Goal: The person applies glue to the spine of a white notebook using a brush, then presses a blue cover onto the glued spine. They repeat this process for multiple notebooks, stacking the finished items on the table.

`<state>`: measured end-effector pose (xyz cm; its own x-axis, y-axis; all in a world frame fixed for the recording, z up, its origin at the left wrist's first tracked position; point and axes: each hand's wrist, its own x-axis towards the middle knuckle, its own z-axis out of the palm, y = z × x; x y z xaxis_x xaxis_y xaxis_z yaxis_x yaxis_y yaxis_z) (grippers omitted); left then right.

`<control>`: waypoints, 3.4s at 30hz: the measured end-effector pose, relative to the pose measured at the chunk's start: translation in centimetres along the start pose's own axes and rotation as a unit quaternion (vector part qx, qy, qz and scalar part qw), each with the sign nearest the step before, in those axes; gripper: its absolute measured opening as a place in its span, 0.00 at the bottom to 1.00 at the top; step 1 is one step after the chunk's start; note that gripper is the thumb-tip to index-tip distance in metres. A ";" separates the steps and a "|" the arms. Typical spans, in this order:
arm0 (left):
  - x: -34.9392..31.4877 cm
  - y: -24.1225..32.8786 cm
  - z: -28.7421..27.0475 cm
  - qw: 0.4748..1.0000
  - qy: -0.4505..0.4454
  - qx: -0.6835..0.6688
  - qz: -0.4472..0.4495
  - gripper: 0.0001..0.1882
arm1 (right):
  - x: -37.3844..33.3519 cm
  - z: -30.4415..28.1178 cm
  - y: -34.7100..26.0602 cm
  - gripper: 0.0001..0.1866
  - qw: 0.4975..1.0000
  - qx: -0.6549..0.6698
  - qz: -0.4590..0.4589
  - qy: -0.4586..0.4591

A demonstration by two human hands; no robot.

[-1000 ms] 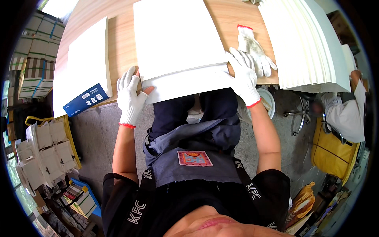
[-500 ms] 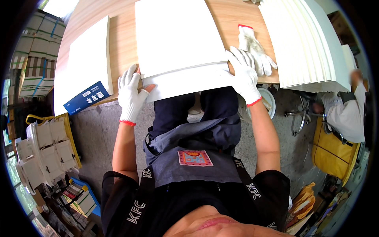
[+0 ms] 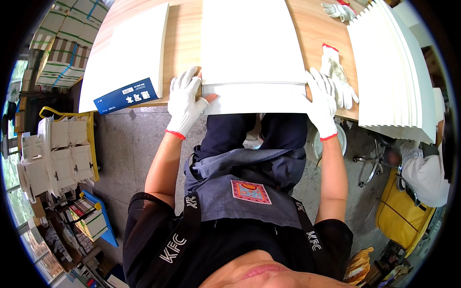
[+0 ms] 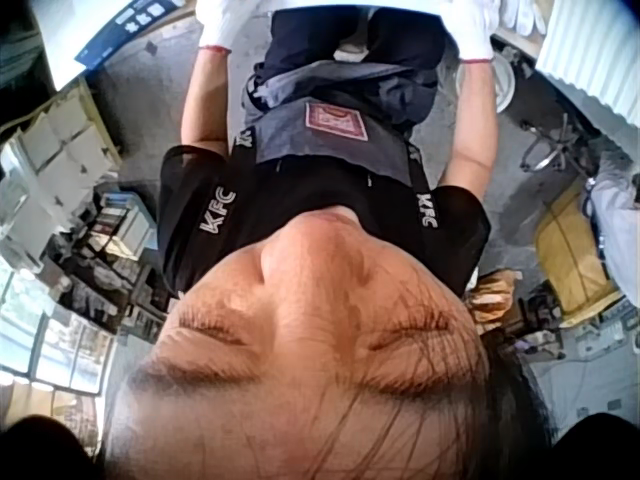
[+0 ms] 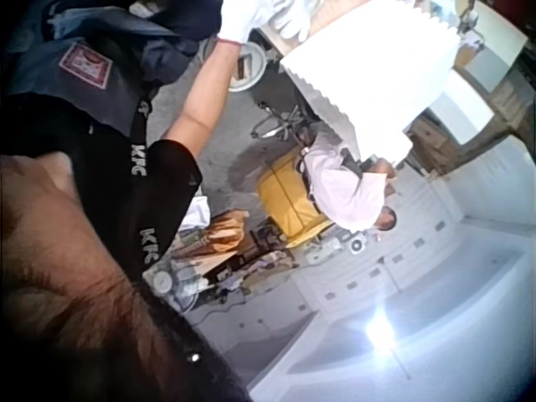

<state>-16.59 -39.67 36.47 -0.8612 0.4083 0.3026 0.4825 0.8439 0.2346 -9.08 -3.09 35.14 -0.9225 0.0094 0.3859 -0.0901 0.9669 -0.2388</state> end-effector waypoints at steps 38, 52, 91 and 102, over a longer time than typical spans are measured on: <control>3.2 5.7 -4.5 0.983 -0.119 -0.033 0.135 0.40 | -0.4 0.1 0.5 0.33 0.996 0.063 -0.013 0.060; 4.4 6.2 -5.6 0.963 -0.176 0.003 0.202 0.24 | 8.1 -3.5 -1.5 0.14 0.959 -0.042 -0.118 -0.253; 19.7 11.3 -1.8 0.734 -0.540 0.229 0.341 0.65 | 5.3 -3.1 5.9 0.15 0.980 -0.185 0.023 0.066; 20.0 9.4 -0.2 0.760 -0.469 0.200 0.404 0.59 | 8.2 -0.5 -8.3 0.09 0.945 0.062 -0.264 -0.181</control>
<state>-29.29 -23.62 44.90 -0.1352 0.7592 -0.6367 0.9884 0.1481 -0.0333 -15.69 -10.88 40.73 -0.8027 -0.5755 0.1564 -0.5963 0.7750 -0.2092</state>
